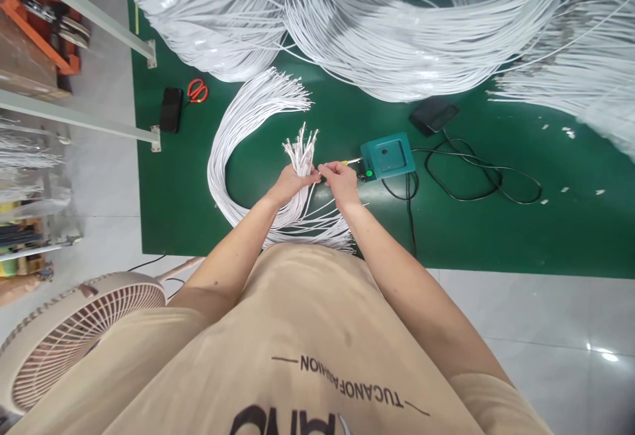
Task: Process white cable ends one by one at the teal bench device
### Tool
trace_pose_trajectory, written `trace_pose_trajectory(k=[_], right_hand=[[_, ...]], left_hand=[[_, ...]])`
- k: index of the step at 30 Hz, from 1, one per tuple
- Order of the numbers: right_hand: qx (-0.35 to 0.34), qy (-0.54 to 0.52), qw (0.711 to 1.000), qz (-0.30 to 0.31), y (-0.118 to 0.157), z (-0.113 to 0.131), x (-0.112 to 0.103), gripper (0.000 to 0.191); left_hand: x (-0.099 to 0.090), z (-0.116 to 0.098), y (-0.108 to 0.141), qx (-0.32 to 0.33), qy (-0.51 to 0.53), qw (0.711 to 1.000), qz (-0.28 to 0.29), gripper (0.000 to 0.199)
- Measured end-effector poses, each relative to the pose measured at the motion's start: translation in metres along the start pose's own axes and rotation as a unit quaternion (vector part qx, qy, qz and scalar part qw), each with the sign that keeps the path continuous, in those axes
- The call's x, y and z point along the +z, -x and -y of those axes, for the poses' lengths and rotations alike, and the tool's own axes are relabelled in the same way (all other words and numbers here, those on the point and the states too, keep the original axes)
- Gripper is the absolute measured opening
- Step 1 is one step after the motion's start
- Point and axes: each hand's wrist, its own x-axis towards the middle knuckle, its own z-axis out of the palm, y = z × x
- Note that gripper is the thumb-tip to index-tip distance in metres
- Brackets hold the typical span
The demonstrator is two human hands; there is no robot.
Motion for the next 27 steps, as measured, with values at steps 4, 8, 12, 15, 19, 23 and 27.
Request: trace_pose_trajectory(k=[4, 8, 12, 15, 19, 23, 27], right_hand=[[0.040, -0.099, 0.994, -0.033, -0.001, -0.001, 0.002, 0.036], [0.034, -0.066, 0.997, -0.018, -0.001, -0.003, 0.000, 0.034], [0.014, -0.074, 0.997, -0.017, -0.001, -0.003, 0.000, 0.023], [0.068, -0.158, 0.985, 0.022, -0.001, -0.001, -0.001, 0.018], [0.186, -0.217, 0.956, 0.063, -0.002, 0.004, -0.001, 0.017], [0.144, -0.211, 0.964, 0.081, -0.003, 0.007, -0.003, 0.013], [0.067, -0.157, 0.979, 0.108, -0.007, 0.008, -0.005, 0.020]], left_hand=[[0.000, 0.000, -0.001, -0.007, -0.006, 1.000, -0.018, 0.031], [0.001, 0.000, 0.000, -0.005, -0.026, 0.999, -0.023, 0.028], [0.003, 0.001, 0.001, -0.008, -0.033, 0.999, -0.021, 0.026], [0.003, 0.001, 0.001, -0.012, -0.027, 0.999, -0.023, 0.027], [0.000, 0.002, 0.002, -0.016, -0.004, 1.000, -0.015, 0.030], [-0.001, 0.001, 0.004, -0.029, 0.008, 1.000, -0.008, 0.033], [-0.001, -0.003, 0.005, -0.032, 0.014, 0.999, 0.003, 0.032]])
